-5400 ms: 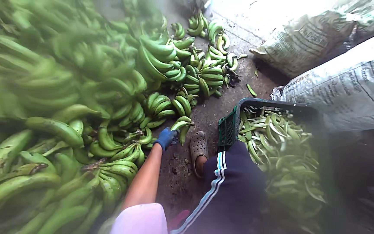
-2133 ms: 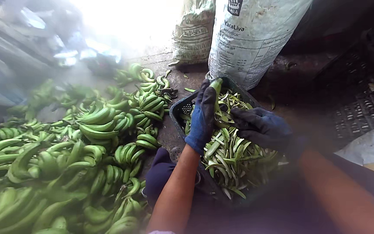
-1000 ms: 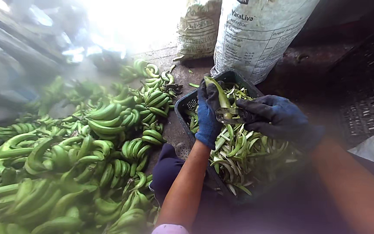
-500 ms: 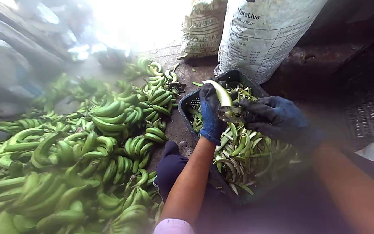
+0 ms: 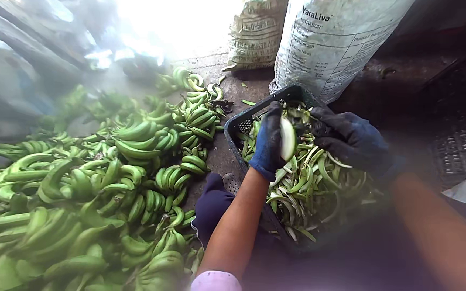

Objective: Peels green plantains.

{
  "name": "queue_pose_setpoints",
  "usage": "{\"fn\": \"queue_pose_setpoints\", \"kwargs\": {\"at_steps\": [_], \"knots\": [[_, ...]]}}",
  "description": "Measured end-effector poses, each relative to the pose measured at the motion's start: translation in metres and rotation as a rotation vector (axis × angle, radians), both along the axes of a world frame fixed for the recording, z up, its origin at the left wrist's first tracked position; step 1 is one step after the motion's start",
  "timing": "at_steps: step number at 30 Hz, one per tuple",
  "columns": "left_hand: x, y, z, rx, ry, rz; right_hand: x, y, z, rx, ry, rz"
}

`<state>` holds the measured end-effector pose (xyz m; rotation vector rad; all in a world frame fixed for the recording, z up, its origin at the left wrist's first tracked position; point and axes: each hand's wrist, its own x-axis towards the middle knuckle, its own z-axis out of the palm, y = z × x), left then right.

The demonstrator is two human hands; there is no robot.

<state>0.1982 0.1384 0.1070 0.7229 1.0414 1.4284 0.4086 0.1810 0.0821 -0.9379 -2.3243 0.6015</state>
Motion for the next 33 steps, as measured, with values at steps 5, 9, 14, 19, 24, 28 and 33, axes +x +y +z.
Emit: {"fn": "queue_pose_setpoints", "kwargs": {"at_steps": [5,9,14,19,24,28,33], "knots": [[-0.003,0.008,-0.002,0.157,-0.425,0.226,-0.010,-0.007,-0.004,0.321,0.023,0.125],[-0.002,0.012,-0.001,0.271,-0.415,0.232,-0.011,-0.007,0.004,0.344,-0.014,0.069],[0.001,0.013,0.007,0.325,-0.314,0.135,-0.017,-0.015,0.015,0.065,-0.136,-0.025],[0.012,0.003,0.010,0.160,0.092,0.130,-0.010,-0.009,0.014,0.019,-0.112,-0.102],[0.015,-0.003,0.008,0.062,0.877,-0.038,-0.006,-0.002,0.012,-0.308,-0.049,-0.166],[0.018,-0.001,0.000,-0.052,0.827,-0.211,0.012,0.017,-0.013,-0.840,0.129,-0.196],[0.000,0.011,-0.012,-0.163,0.240,-0.215,-0.003,-0.002,0.008,-0.443,0.034,-0.172]]}}
